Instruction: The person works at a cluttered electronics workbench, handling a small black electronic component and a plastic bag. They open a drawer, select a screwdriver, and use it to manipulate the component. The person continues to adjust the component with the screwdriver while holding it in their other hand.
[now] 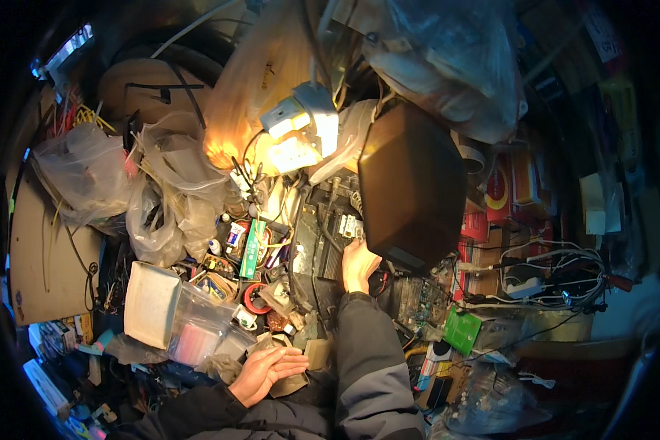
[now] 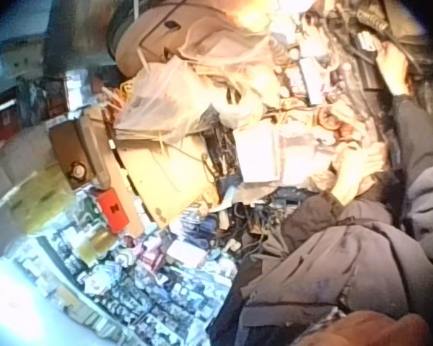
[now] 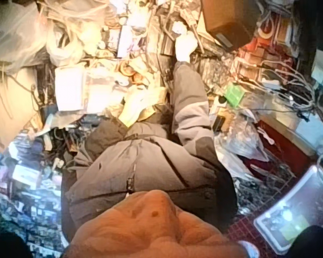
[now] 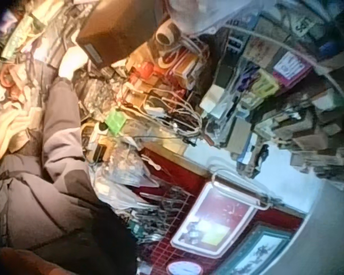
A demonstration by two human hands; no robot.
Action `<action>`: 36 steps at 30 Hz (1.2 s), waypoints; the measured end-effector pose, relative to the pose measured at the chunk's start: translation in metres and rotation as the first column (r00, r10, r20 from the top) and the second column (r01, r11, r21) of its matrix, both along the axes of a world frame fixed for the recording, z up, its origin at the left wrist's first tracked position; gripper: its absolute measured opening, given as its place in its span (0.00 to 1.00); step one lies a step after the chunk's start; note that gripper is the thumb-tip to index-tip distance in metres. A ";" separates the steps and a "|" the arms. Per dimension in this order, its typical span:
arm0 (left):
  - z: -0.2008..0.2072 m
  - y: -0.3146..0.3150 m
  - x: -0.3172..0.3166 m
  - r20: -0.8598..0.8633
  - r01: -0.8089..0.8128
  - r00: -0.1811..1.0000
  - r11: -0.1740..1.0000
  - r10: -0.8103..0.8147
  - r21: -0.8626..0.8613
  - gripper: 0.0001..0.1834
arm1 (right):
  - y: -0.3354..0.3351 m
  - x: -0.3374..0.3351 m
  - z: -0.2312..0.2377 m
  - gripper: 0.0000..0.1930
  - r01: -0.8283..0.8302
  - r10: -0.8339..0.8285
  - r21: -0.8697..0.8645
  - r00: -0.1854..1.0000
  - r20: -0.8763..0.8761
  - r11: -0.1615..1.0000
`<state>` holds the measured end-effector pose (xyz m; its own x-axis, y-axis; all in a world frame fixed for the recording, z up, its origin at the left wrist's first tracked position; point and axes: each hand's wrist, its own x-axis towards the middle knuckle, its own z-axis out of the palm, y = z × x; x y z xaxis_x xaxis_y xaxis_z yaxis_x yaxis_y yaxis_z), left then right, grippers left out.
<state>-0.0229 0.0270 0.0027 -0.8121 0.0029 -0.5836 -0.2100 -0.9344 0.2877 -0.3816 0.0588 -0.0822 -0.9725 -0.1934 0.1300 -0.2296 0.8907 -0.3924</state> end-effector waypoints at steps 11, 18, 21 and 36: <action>-0.010 -0.008 0.022 0.087 -0.130 0.988 0.992 0.130 -0.007 0.24 | -0.010 -0.013 0.002 0.15 -0.084 0.085 -0.077 0.996 0.015 0.993; -0.014 -0.003 0.042 0.117 -0.067 0.990 0.992 0.080 -0.110 0.19 | 0.007 0.020 0.026 0.13 -0.191 0.191 -0.006 0.981 -0.045 0.981; -0.013 -0.002 0.051 0.169 -0.011 0.985 0.983 0.043 -0.184 0.17 | 0.037 0.065 0.043 0.06 -0.265 0.256 -0.174 0.964 -0.072 0.948; -0.018 0.080 0.126 0.351 0.224 0.936 0.836 -0.040 -0.501 0.13 | 0.216 0.217 0.056 0.22 -0.170 0.276 -0.305 0.895 0.349 0.937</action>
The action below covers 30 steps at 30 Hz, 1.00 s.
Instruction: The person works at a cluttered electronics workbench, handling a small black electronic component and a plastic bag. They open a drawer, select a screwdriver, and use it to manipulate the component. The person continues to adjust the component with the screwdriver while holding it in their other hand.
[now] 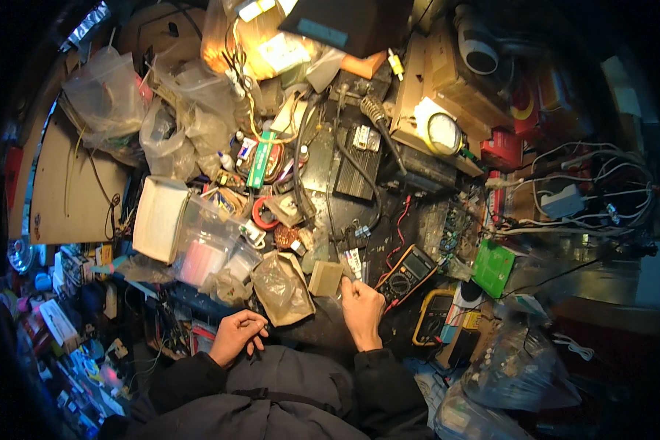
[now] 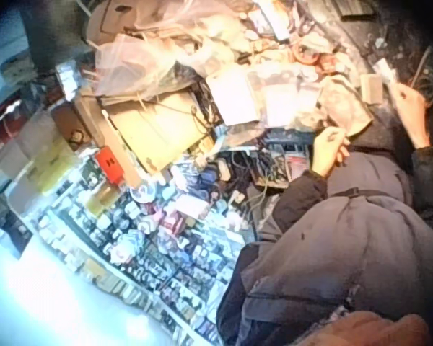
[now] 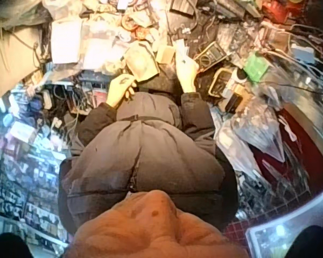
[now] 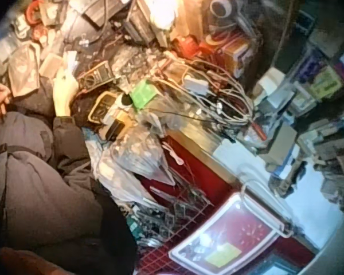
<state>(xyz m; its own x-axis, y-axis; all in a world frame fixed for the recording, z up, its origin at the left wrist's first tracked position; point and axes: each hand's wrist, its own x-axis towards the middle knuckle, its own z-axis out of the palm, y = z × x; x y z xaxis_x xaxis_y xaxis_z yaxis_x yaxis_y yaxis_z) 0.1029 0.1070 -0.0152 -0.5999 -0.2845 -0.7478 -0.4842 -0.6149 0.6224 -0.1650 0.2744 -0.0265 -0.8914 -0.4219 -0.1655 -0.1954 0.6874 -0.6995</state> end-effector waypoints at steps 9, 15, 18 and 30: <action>-0.018 0.049 0.036 0.034 -0.123 0.992 0.992 0.124 -0.043 0.12 | 0.004 0.025 -0.017 0.10 -0.279 0.280 -0.019 0.960 0.013 0.960; -0.024 0.045 0.043 -0.032 -0.098 0.995 0.990 0.095 -0.099 0.11 | -0.024 0.064 -0.011 0.21 -0.351 0.351 -0.041 0.936 0.002 0.936; -0.029 0.036 0.032 -0.020 -0.063 0.998 0.968 0.060 -0.241 0.12 | -0.056 0.075 -0.022 0.28 -0.323 0.305 0.175 0.944 0.123 0.930; -0.052 0.029 -0.035 0.085 0.097 0.995 0.503 -0.046 -0.859 0.31 | -0.065 0.093 -0.023 0.20 0.072 0.051 -0.177 0.794 0.605 0.982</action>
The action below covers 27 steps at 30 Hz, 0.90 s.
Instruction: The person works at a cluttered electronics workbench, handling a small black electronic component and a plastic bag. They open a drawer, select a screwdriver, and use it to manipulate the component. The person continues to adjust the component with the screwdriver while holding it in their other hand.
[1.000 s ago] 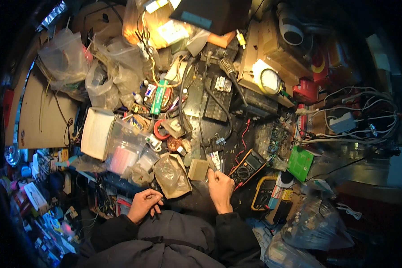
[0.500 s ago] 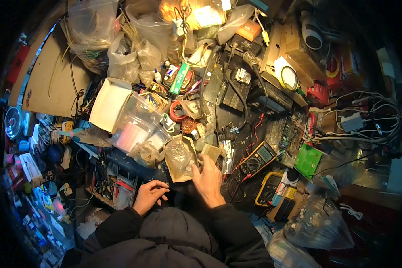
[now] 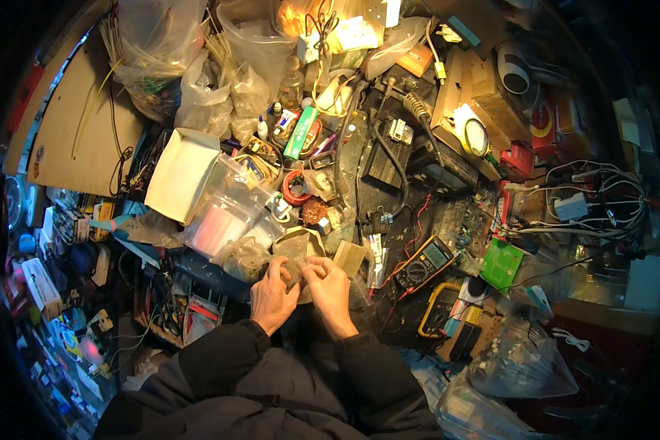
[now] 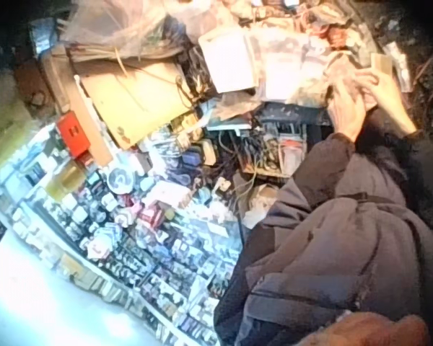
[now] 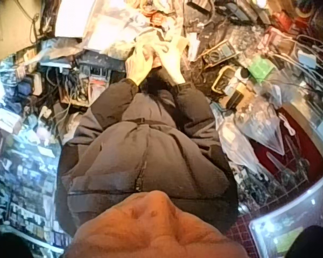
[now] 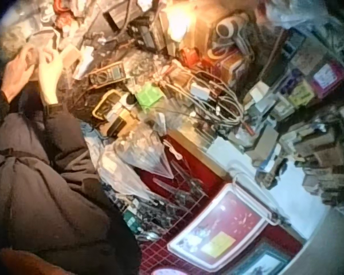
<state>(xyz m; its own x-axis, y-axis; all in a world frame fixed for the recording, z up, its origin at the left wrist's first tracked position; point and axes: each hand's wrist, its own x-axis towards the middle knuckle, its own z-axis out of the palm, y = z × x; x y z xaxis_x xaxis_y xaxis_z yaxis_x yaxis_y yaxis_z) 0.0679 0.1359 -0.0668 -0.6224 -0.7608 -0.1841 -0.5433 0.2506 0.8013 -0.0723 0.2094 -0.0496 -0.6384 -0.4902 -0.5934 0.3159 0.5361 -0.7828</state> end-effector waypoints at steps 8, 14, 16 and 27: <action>0.009 -0.002 0.007 -0.003 0.028 1.000 0.979 -0.029 -0.200 0.15 | 0.023 -0.005 0.017 0.16 -0.153 0.155 0.029 0.978 -0.142 0.988; 0.028 0.012 0.005 -0.094 -0.115 0.990 0.988 0.105 -0.105 0.12 | 0.039 0.002 0.010 0.15 -0.306 0.355 0.185 0.730 -0.584 0.934; 0.032 0.015 0.004 -0.110 -0.152 0.983 0.988 0.149 -0.022 0.12 | 0.037 0.007 0.006 0.14 -0.316 0.342 0.159 0.698 -0.629 0.935; 0.050 0.007 0.013 -0.020 -0.130 0.991 0.991 0.130 -0.006 0.12 | 0.032 -0.023 0.009 0.14 -0.410 0.376 -0.048 0.871 -0.316 0.911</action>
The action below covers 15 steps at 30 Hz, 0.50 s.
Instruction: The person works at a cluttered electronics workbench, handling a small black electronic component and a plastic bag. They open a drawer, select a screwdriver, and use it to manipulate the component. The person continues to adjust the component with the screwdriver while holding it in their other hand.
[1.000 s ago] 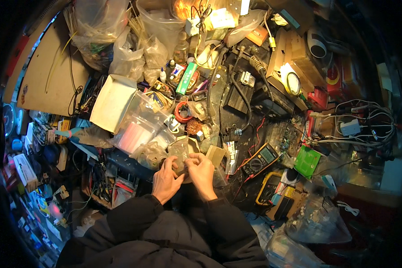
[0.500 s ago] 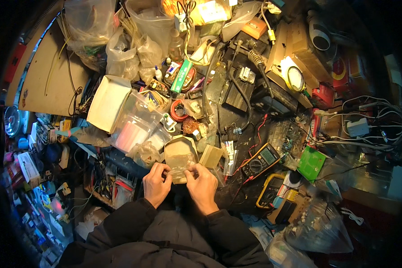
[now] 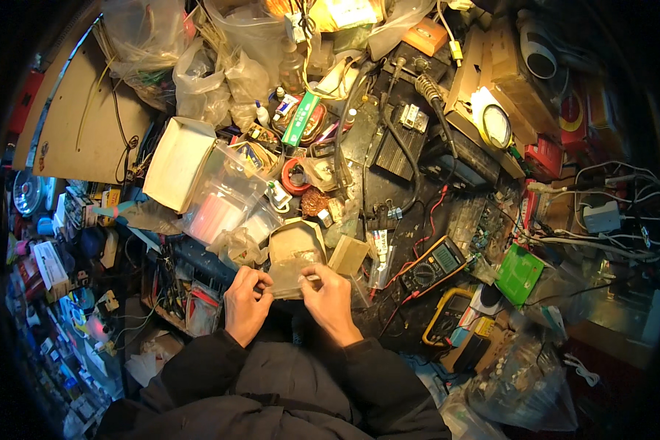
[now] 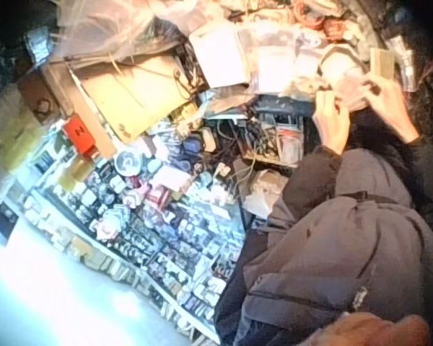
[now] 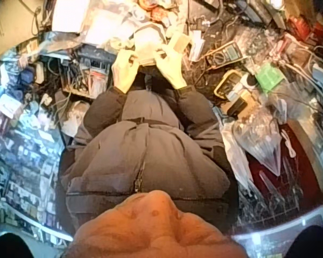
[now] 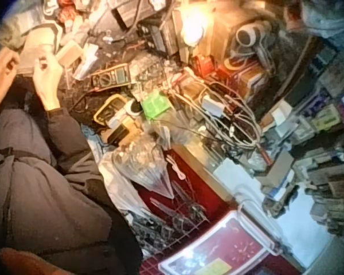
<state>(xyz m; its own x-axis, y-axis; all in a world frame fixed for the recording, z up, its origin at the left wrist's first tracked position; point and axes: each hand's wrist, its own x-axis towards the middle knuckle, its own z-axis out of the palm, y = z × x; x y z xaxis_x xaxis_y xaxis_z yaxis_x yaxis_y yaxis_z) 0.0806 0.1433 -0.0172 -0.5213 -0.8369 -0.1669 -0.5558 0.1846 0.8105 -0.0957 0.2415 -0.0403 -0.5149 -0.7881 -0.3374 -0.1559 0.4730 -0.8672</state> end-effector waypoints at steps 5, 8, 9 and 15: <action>0.003 -0.007 0.015 -0.053 0.006 0.999 0.999 -0.003 0.041 0.10 | 0.028 -0.013 -0.002 0.18 -0.129 0.125 0.026 0.986 0.109 0.991; 0.005 -0.004 0.019 -0.063 -0.064 0.995 0.983 0.075 0.170 0.09 | 0.029 -0.007 -0.025 0.15 -0.173 0.217 0.172 0.933 -0.287 0.970; 0.005 -0.004 0.020 -0.070 -0.096 0.991 0.968 0.115 0.231 0.09 | 0.027 -0.001 -0.033 0.16 -0.197 0.251 0.181 0.898 -0.362 0.964; 0.008 -0.012 0.018 -0.078 0.100 0.991 0.992 -0.106 -0.070 0.09 | 0.001 0.036 -0.070 0.23 -0.142 0.324 0.359 0.791 -0.519 0.923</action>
